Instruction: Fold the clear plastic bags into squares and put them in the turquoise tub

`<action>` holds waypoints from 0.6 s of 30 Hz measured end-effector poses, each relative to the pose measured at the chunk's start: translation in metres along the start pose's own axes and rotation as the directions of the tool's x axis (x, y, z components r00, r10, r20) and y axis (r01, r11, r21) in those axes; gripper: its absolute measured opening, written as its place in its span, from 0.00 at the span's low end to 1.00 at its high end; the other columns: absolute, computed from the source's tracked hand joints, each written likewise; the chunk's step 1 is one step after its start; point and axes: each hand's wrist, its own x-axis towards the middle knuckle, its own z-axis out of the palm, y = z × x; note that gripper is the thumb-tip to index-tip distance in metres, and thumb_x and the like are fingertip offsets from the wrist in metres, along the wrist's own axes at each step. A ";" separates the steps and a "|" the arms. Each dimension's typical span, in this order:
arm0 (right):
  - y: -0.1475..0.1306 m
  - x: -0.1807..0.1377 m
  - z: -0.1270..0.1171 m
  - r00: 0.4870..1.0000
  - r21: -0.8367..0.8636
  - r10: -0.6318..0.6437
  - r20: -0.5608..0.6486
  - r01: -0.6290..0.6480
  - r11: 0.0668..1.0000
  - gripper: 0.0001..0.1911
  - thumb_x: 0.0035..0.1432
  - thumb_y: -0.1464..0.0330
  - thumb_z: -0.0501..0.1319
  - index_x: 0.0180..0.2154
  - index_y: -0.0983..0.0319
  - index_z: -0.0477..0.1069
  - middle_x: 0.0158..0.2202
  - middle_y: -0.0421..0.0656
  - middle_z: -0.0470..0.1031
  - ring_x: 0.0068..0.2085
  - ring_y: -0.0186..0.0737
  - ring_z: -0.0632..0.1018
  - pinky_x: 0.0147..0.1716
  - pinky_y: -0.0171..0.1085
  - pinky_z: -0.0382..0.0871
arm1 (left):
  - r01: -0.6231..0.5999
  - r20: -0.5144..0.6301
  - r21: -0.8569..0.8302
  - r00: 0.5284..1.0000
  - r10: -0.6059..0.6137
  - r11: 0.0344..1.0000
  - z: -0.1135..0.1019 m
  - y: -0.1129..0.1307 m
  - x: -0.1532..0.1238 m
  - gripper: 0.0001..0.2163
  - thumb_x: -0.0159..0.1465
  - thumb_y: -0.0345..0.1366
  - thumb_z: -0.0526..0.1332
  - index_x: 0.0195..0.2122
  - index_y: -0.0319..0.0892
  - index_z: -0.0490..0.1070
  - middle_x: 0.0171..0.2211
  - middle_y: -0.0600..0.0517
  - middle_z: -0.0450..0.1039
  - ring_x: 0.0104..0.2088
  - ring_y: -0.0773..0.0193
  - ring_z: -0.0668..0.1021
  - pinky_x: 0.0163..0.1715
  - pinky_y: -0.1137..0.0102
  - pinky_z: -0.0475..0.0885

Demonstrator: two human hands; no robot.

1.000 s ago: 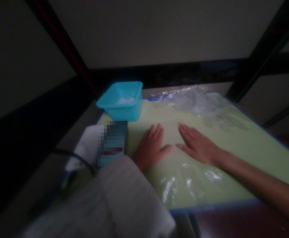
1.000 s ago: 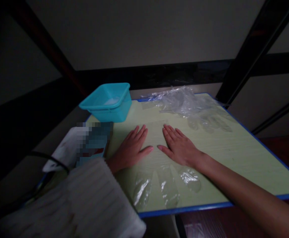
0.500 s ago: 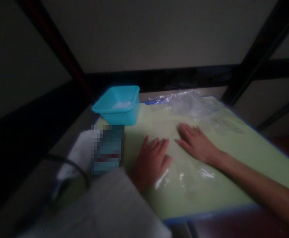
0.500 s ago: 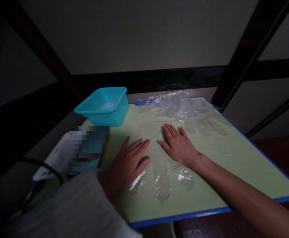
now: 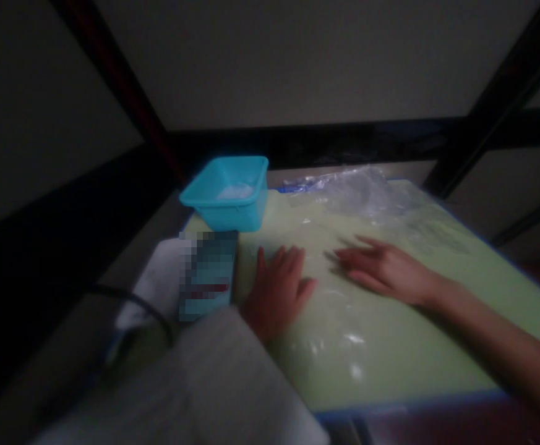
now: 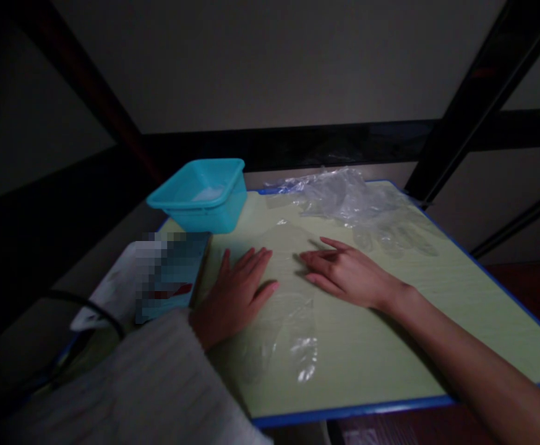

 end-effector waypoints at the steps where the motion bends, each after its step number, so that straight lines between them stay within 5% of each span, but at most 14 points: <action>1: -0.001 -0.001 -0.001 0.999 0.001 -0.044 -0.008 0.044 0.999 0.20 0.68 0.63 0.46 0.52 0.65 0.67 0.52 0.48 0.74 0.51 0.42 0.75 0.59 0.51 0.58 | -0.018 0.012 -0.006 1.000 0.018 1.000 0.000 0.000 0.000 0.24 0.68 0.45 0.50 0.60 0.37 0.57 0.62 0.39 0.58 0.63 0.46 0.59 0.60 0.40 0.42; 5: -0.001 -0.003 -0.003 0.986 -0.040 -0.134 -0.104 0.130 0.991 0.19 0.68 0.65 0.45 0.46 0.64 0.72 0.44 0.46 0.79 0.46 0.40 0.79 0.58 0.49 0.61 | -0.127 0.104 -0.048 0.986 0.131 0.991 -0.002 0.003 -0.003 0.26 0.66 0.49 0.51 0.62 0.41 0.56 0.66 0.41 0.50 0.65 0.46 0.53 0.60 0.41 0.44; 10: -0.006 0.002 0.001 0.982 -0.074 -0.005 -0.191 -0.010 0.997 0.18 0.67 0.67 0.47 0.45 0.67 0.73 0.41 0.50 0.79 0.40 0.42 0.80 0.52 0.48 0.67 | -0.284 0.150 -0.135 0.941 0.303 0.949 -0.008 0.010 -0.002 0.28 0.66 0.50 0.51 0.63 0.41 0.54 0.66 0.45 0.48 0.66 0.52 0.51 0.63 0.47 0.44; 15: -0.008 0.006 0.010 0.978 0.002 0.171 -0.118 -0.172 0.985 0.21 0.66 0.66 0.46 0.51 0.68 0.70 0.47 0.53 0.76 0.45 0.46 0.78 0.48 0.47 0.70 | -0.136 0.031 -0.068 0.990 0.138 0.988 -0.001 -0.004 0.009 0.23 0.69 0.41 0.45 0.61 0.33 0.56 0.64 0.40 0.53 0.65 0.56 0.55 0.64 0.54 0.48; 18: -0.004 0.005 0.014 0.967 0.012 0.249 -0.048 -0.249 0.968 0.22 0.67 0.65 0.45 0.54 0.68 0.68 0.51 0.53 0.74 0.49 0.47 0.76 0.48 0.46 0.70 | -0.077 0.056 -0.009 0.995 0.077 0.997 0.005 -0.017 0.013 0.24 0.69 0.41 0.45 0.62 0.29 0.54 0.65 0.37 0.51 0.66 0.53 0.54 0.62 0.56 0.52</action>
